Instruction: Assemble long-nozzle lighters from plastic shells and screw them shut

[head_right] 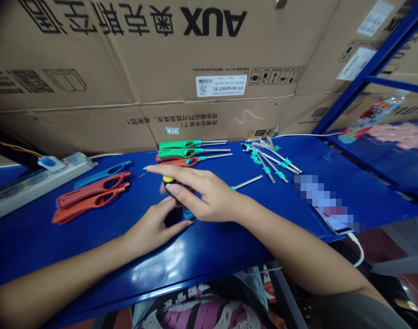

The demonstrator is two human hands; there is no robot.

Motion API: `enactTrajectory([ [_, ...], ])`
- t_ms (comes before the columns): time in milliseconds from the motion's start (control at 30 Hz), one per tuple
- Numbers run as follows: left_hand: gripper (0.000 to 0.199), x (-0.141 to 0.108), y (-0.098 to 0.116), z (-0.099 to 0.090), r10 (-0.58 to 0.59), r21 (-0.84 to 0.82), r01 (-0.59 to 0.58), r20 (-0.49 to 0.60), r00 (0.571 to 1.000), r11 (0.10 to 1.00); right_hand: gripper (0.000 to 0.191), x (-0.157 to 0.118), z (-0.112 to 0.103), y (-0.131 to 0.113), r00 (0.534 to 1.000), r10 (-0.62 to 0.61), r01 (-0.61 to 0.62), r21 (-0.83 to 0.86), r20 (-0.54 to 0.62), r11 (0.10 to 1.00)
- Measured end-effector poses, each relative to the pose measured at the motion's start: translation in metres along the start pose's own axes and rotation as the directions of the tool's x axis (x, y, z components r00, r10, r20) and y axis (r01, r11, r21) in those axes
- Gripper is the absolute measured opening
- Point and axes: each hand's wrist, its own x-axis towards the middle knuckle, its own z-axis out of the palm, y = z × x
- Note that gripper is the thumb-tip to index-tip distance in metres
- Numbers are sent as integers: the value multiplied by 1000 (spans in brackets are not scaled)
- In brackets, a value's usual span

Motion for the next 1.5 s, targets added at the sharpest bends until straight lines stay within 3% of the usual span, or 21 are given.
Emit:
enactTrajectory([
  [67,32,0,1,-1,22,31,-22,11,1000,999,26,3,-1,-3,999,21,-20,32,-47,999],
  [167,31,2,5,-4,25,85,-28,38,999,996,25,5,-2,-5,993,-8,-2,-84,-116,996],
  [300,34,4,15,-15,-22,130,6,118,993,991,20,0,-10,6,965,187,-181,50,-182,982],
  [367,40,6,19,-22,-44,193,13,156,987,981,21,-7,-21,22,916,282,-260,113,-285,959],
  [467,42,8,19,-31,-91,316,30,183,979,948,23,-20,-44,52,792,313,-390,-41,-524,920],
  [533,36,12,14,-35,-132,354,55,197,972,934,21,-29,-62,72,688,331,-521,-122,-646,845],
  [600,31,17,7,-39,-153,357,67,218,964,932,15,-35,-77,88,653,365,-641,-228,-664,733],
  [700,28,29,-10,-46,-96,316,28,201,975,948,10,-41,-89,100,647,392,-709,-327,-654,625],
  [933,28,63,-53,-76,-64,370,40,53,997,928,17,-47,-83,97,770,456,-638,-504,-447,583],
  [1033,29,74,-69,-84,-70,395,54,27,997,917,19,-48,-81,96,788,488,-611,-564,-374,555],
  [1167,31,81,-84,-84,-78,426,63,17,997,902,20,-50,-80,97,765,558,-611,-635,-322,472],
  [1333,33,84,-87,-81,-60,456,48,11,998,889,25,-54,-79,98,707,661,-600,-706,-249,376],
  [1500,32,86,-85,-80,-53,495,46,0,999,868,24,-58,-78,100,676,726,-539,-757,-129,368],
])
